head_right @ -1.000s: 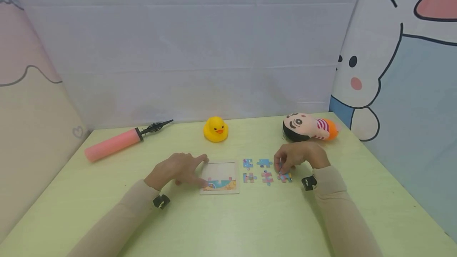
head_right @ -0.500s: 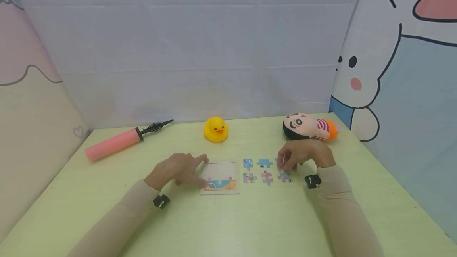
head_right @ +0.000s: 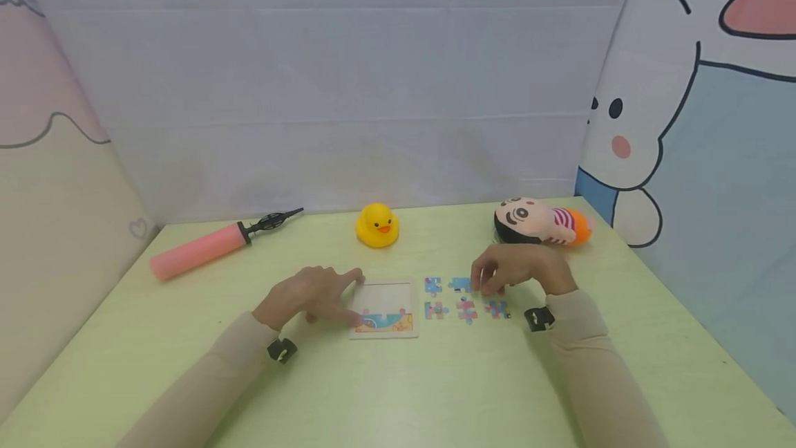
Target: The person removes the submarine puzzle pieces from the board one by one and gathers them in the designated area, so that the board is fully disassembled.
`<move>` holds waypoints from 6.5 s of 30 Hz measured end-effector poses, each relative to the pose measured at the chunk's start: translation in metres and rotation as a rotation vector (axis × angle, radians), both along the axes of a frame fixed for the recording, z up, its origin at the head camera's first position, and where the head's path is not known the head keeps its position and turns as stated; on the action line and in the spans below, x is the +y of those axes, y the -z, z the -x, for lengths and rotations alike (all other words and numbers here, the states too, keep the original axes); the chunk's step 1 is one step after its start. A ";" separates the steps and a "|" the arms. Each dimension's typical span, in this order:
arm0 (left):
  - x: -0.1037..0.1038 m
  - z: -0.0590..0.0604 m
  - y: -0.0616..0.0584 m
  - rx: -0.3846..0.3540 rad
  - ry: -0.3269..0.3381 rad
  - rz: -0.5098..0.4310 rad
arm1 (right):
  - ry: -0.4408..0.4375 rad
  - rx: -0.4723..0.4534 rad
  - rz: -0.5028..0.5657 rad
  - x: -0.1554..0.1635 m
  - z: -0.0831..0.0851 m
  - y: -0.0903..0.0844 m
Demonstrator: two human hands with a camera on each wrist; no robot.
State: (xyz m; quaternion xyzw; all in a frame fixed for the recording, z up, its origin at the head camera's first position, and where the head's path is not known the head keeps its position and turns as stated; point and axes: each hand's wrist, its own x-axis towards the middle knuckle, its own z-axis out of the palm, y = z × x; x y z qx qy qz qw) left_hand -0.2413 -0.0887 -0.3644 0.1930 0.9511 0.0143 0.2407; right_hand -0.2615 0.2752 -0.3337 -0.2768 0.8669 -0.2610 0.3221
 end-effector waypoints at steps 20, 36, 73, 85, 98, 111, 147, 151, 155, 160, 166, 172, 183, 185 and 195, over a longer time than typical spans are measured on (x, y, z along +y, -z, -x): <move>-0.008 0.001 -0.003 -0.080 -0.023 -0.035 | -0.103 0.130 0.019 -0.042 -0.009 0.001; -0.009 -0.001 -0.005 -0.076 -0.030 -0.015 | -0.142 0.126 0.043 -0.092 -0.023 0.008; -0.008 0.001 -0.003 -0.097 -0.016 -0.026 | -0.264 0.213 0.003 -0.155 -0.036 0.030; -0.007 -0.001 -0.004 -0.108 -0.033 -0.024 | -0.231 0.242 -0.030 -0.160 -0.042 0.029; -0.006 -0.001 -0.005 -0.116 -0.035 -0.022 | -0.210 0.226 -0.041 -0.160 -0.043 0.029; -0.007 -0.002 -0.001 -0.094 -0.036 -0.023 | -0.253 0.254 0.045 -0.157 -0.043 0.032; -0.008 -0.002 -0.001 -0.090 -0.034 0.002 | -0.193 0.191 0.150 -0.136 -0.025 0.015; -0.005 -0.001 -0.002 -0.091 -0.038 0.001 | -0.191 0.187 0.143 -0.128 -0.024 0.012; -0.004 0.000 -0.003 -0.098 -0.025 0.000 | -0.172 0.154 0.134 -0.121 -0.026 0.010; -0.005 0.002 -0.004 -0.123 -0.018 -0.007 | -0.176 0.126 0.130 -0.111 -0.030 0.007; -0.007 0.003 -0.002 -0.141 -0.023 -0.017 | -0.175 0.077 0.105 -0.098 -0.036 0.010; -0.008 0.004 0.002 -0.153 -0.027 -0.014 | -0.203 0.060 0.094 -0.087 -0.039 0.017; -0.007 0.005 0.000 -0.162 -0.031 -0.017 | -0.210 0.052 0.071 -0.079 -0.042 0.018; -0.007 0.004 -0.001 -0.163 -0.033 -0.018 | -0.200 0.042 0.073 -0.079 -0.043 0.018; -0.008 0.002 -0.002 -0.168 -0.035 -0.027 | -0.191 0.027 0.027 -0.077 -0.045 0.016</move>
